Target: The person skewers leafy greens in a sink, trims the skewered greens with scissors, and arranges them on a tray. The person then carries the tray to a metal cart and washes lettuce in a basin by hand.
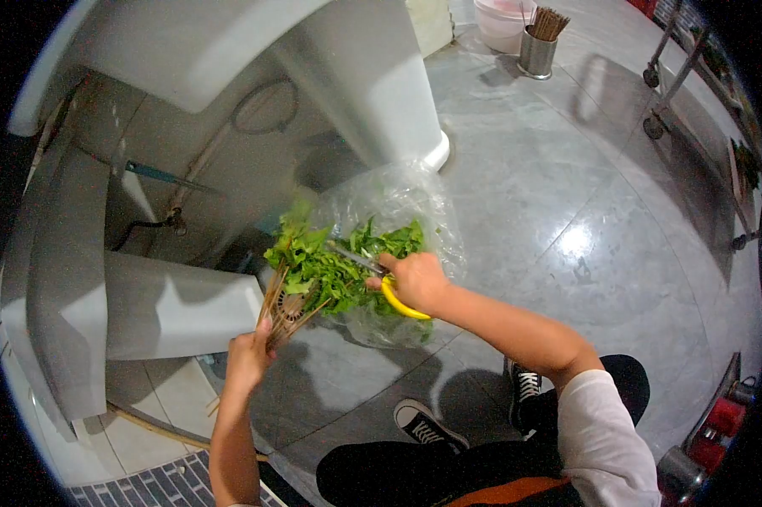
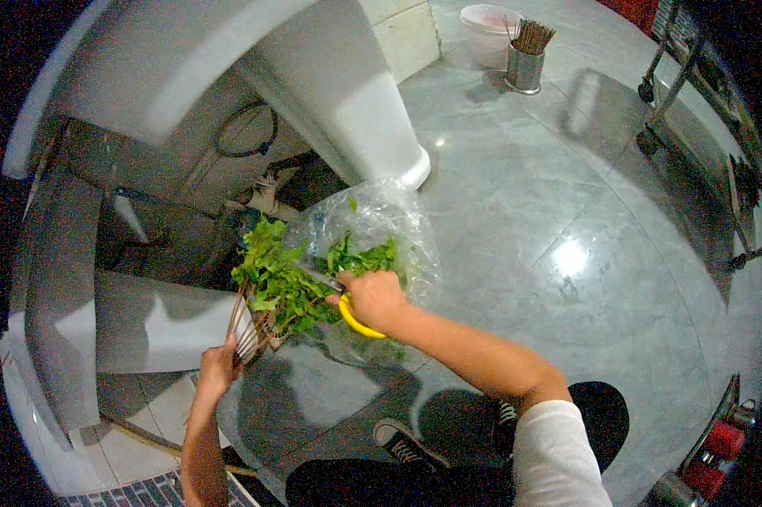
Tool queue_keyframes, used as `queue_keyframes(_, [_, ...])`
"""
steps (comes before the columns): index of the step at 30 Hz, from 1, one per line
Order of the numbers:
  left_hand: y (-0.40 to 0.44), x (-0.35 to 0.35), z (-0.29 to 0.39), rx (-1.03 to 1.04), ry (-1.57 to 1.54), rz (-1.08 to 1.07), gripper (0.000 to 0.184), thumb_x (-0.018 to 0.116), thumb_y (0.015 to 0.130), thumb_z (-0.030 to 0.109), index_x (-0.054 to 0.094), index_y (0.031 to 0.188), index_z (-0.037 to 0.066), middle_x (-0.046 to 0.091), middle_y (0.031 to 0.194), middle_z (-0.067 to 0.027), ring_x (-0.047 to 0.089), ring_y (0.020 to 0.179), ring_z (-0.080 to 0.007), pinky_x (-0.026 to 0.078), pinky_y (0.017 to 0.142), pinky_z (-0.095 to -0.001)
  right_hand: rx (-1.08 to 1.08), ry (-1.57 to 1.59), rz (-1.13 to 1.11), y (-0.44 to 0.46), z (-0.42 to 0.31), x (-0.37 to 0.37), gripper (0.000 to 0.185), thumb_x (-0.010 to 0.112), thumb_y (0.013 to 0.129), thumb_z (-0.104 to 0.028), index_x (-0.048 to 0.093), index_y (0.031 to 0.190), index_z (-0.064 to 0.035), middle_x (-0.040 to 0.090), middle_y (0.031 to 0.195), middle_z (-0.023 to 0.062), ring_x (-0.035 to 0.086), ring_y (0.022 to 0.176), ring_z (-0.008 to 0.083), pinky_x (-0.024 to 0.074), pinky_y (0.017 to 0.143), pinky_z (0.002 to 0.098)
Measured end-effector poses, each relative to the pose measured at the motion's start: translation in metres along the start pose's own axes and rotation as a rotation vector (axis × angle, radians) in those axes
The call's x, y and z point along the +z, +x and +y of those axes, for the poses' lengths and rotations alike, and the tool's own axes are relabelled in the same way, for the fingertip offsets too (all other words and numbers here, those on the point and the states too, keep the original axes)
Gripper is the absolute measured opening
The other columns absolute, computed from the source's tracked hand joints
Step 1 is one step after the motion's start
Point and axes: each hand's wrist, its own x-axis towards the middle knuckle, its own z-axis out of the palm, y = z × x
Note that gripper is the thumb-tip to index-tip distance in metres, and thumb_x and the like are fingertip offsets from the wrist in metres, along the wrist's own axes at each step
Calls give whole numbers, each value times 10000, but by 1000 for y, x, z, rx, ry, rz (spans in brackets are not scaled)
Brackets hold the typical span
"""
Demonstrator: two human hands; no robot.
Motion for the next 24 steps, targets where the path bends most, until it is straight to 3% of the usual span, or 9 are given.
queue_keyframes(2, [3,4,-8,27,-95,18,599,322,818,469,510,518,-15,464,428,-79,447,382,-167,360,414,-301,64,86,16,0,4,0,457,440,734,-508,524,806,-64,543,561,141,553,598,314,428,538,402])
queue_keyframes(6, [4,7,-13,-25,-93,3,588,314,821,457,530,573,-31,474,443,-104,498,433,-199,388,469,-308,322,658,-383,-3,8,2,581,411,717,-579,520,874,-30,555,676,184,548,668,343,432,633,415])
queue_keyframes(8, [3,8,-12,-20,-151,14,586,313,824,454,516,540,-17,451,426,-78,464,405,-168,369,433,-295,164,288,15,-11,-3,8,614,401,717,-586,474,964,-29,547,797,182,548,726,325,430,645,409])
queue_keyframes(9, [3,8,-10,-21,-152,15,586,313,824,454,516,540,-17,451,426,-78,464,405,-168,369,433,-295,150,284,78,-13,-9,1,534,519,704,-471,433,1007,-40,529,870,170,532,782,318,428,674,394])
queue_keyframes(10, [2,8,-7,1,-189,21,579,317,826,450,510,531,-10,441,421,-65,448,396,-153,358,418,-284,149,284,77,-9,-11,4,534,519,704,-471,433,1007,-40,529,870,170,532,782,318,428,674,394])
queue_keyframes(13, [2,10,-5,-19,-239,7,559,329,828,439,511,531,3,431,419,-46,434,386,-135,346,393,-267,-312,618,511,0,-27,10,341,633,628,-111,448,910,-60,519,805,93,515,673,279,418,611,381])
queue_keyframes(14, [4,11,-3,-57,-254,-5,546,337,829,433,517,539,7,432,424,-40,436,385,-132,344,384,-261,-309,613,516,7,-32,11,341,633,628,-111,448,910,-60,519,805,93,515,673,279,418,611,381])
queue_keyframes(16, [8,21,-9,-43,-354,-31,544,340,827,436,519,551,3,436,434,-42,436,379,-135,346,376,-261,-663,463,573,19,-43,13,327,590,603,-69,464,904,-96,513,772,85,517,667,244,405,604,357])
queue_keyframes(24, [-3,23,13,-107,-494,-77,575,331,818,461,511,563,-21,454,466,-70,428,350,-144,342,346,-277,-637,61,494,45,-61,28,234,529,615,-140,463,838,-120,494,706,65,524,677,231,399,598,352])
